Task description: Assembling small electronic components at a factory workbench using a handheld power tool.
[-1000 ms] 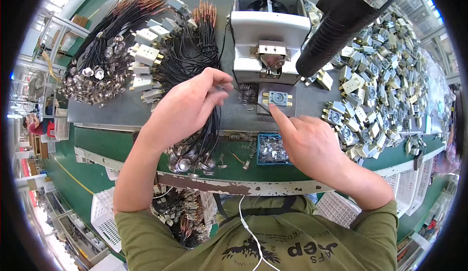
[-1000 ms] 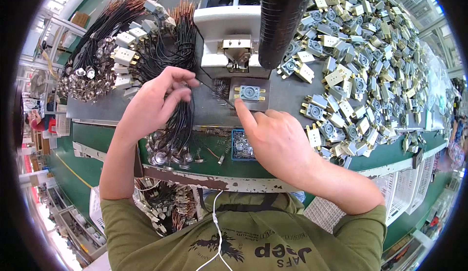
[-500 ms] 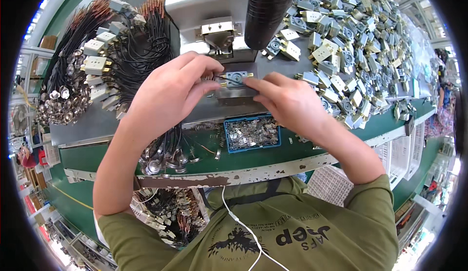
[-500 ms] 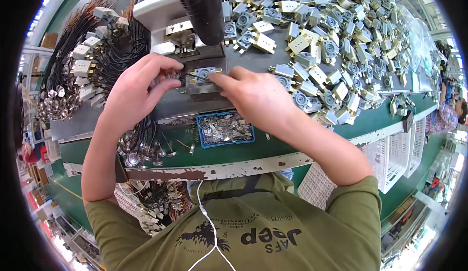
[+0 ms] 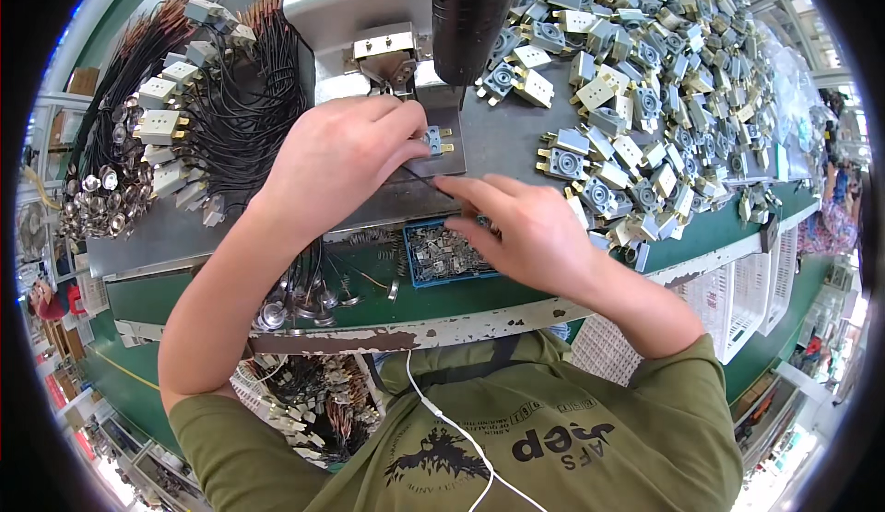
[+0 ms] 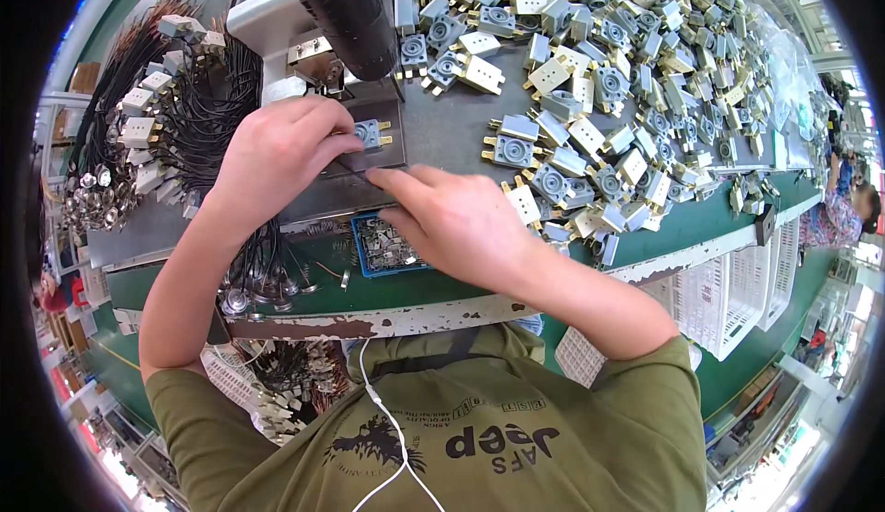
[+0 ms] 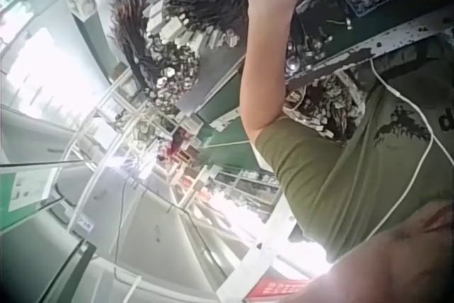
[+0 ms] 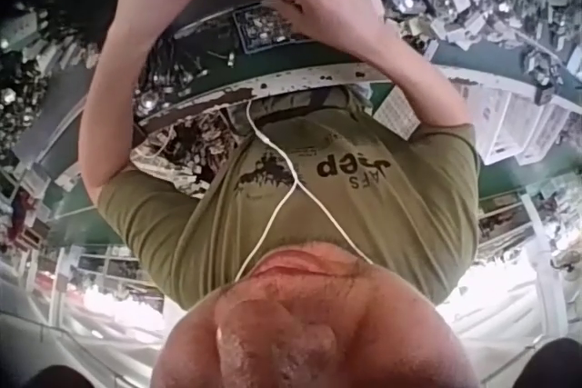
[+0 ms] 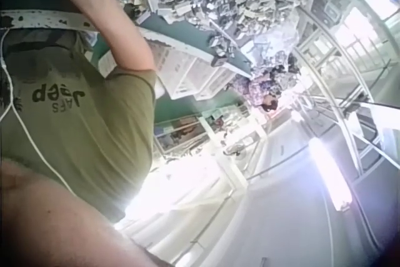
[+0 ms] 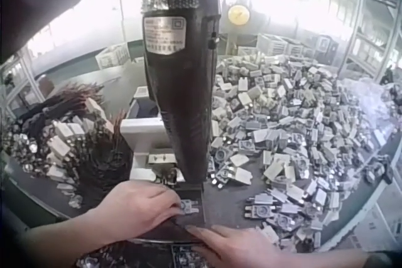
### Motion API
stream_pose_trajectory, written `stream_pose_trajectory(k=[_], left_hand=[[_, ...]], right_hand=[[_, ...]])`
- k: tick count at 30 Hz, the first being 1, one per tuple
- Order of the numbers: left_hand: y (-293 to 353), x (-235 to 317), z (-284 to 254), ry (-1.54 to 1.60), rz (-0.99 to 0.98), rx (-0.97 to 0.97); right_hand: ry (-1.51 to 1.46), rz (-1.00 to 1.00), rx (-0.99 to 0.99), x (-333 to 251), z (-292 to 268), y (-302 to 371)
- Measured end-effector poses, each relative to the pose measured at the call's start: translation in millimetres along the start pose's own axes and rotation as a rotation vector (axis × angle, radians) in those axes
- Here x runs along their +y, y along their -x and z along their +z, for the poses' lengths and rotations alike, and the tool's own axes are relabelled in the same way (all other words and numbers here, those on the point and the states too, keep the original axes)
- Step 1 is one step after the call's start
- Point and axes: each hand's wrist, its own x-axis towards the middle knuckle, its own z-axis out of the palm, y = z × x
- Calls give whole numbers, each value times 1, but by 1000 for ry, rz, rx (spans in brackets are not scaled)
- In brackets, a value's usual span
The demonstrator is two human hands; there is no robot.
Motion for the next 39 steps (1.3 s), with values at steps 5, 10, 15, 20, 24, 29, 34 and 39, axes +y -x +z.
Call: stream_pose_trajectory(k=[5,10,15,20,24,29,34,39], left_hand=[[6,-3,4,-33,97,31],[5,-1,6,-21,52,52],[5,0,3,-48,60,18],[4,4,-9,-25,37,9],[18,15,-19,168,80,55],[27,7,-32,210,38,-170],[30,5,-46,262,20,-129],[32,1,-50,242,9,-86]], right_hand=[[-117,42,-63,-10,1,9],[-253,38,-18,-13,-2,14],[-323,86,-37,-12,-3,17],[-241,63,-28,-11,-10,20],[-119,95,75,-19,-27,8],[-368,280,-211,0,-36,-22],[-818,369,-364,12,-29,-30],[-1118,486,-433,13,-21,-32]])
